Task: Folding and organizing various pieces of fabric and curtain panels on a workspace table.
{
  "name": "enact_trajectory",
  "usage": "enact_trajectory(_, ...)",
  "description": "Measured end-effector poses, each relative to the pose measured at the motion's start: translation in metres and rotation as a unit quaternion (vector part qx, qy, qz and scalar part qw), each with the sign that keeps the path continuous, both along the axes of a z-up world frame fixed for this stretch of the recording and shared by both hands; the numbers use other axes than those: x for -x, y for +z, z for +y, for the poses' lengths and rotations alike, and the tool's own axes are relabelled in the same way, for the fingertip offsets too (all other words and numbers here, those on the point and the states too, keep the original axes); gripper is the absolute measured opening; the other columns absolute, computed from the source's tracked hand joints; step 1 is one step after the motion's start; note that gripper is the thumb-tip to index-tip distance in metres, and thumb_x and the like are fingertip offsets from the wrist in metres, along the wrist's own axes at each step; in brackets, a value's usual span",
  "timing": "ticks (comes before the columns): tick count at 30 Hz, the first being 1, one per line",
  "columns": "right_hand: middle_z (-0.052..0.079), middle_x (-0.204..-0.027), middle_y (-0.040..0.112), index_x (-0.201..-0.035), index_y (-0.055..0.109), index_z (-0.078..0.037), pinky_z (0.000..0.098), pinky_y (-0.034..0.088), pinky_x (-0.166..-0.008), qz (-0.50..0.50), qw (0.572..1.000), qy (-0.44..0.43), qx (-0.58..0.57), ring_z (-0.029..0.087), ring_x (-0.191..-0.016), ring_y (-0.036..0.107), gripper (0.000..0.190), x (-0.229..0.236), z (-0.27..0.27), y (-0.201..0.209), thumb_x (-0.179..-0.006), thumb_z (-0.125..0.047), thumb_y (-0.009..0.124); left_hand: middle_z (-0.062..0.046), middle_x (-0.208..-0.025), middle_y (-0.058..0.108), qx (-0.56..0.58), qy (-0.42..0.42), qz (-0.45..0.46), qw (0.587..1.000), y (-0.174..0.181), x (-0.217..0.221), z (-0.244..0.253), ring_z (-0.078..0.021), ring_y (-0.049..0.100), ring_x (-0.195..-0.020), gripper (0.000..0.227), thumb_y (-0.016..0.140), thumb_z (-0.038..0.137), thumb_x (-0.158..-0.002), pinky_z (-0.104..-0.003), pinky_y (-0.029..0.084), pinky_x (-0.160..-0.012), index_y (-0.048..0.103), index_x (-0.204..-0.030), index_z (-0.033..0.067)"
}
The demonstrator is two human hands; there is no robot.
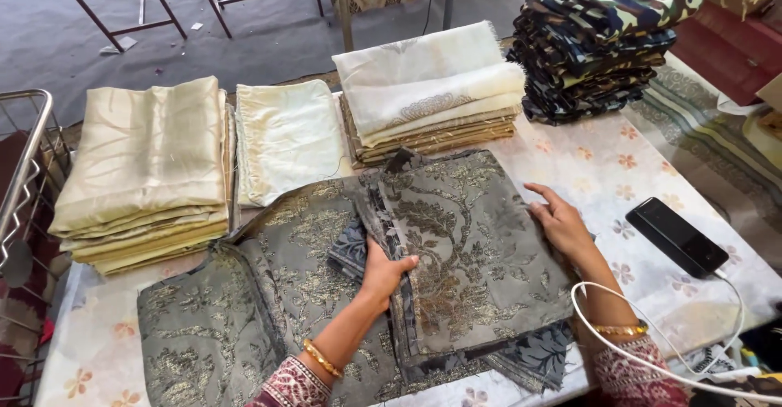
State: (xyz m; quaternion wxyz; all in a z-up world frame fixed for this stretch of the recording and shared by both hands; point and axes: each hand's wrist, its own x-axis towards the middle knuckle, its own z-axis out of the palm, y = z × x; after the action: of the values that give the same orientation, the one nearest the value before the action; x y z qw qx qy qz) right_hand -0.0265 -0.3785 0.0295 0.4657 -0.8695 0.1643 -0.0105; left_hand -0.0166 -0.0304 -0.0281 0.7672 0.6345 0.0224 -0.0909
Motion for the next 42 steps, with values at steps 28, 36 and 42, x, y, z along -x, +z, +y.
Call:
enact_trajectory(28,0.009,-0.083,0.078,-0.11,0.079,-0.007,0.0375,0.055,-0.075,0.139,0.972,0.149,0.12,0.022,-0.075,0.072,0.047,-0.089,0.018,0.001,-0.073,-0.037,0.086,-0.013,-0.099,0.075,-0.237,0.172,-0.028,0.956,0.203,0.048,0.252,-0.0224,0.072,-0.087,0.042,0.083,0.012,-0.081,-0.033,0.059,-0.084,0.065,-0.116,-0.0033)
enact_trajectory(36,0.014,-0.087,0.078,-0.113,0.077,-0.004,0.0394,0.056,-0.077,0.072,0.966,0.169,0.182,0.027,-0.081,0.073,0.052,-0.09,0.028,-0.005,-0.075,-0.04,0.083,-0.011,-0.1,0.074,-0.123,0.124,-0.026,0.984,0.149,0.069,0.286,-0.0202,0.07,-0.083,0.049,0.082,0.007,-0.073,-0.035,0.057,-0.075,0.066,-0.119,-0.003)
enact_trajectory(42,0.017,-0.116,0.073,-0.126,0.07,-0.008,0.0439,0.054,-0.092,0.011,0.953,0.13,0.273,0.034,-0.108,0.068,0.071,-0.096,0.028,-0.033,-0.069,-0.046,0.087,-0.008,-0.102,0.073,-0.148,0.139,-0.14,0.969,0.207,0.09,0.293,-0.0175,0.07,-0.087,0.051,0.08,0.006,-0.075,-0.032,0.057,-0.079,0.063,-0.123,0.0003)
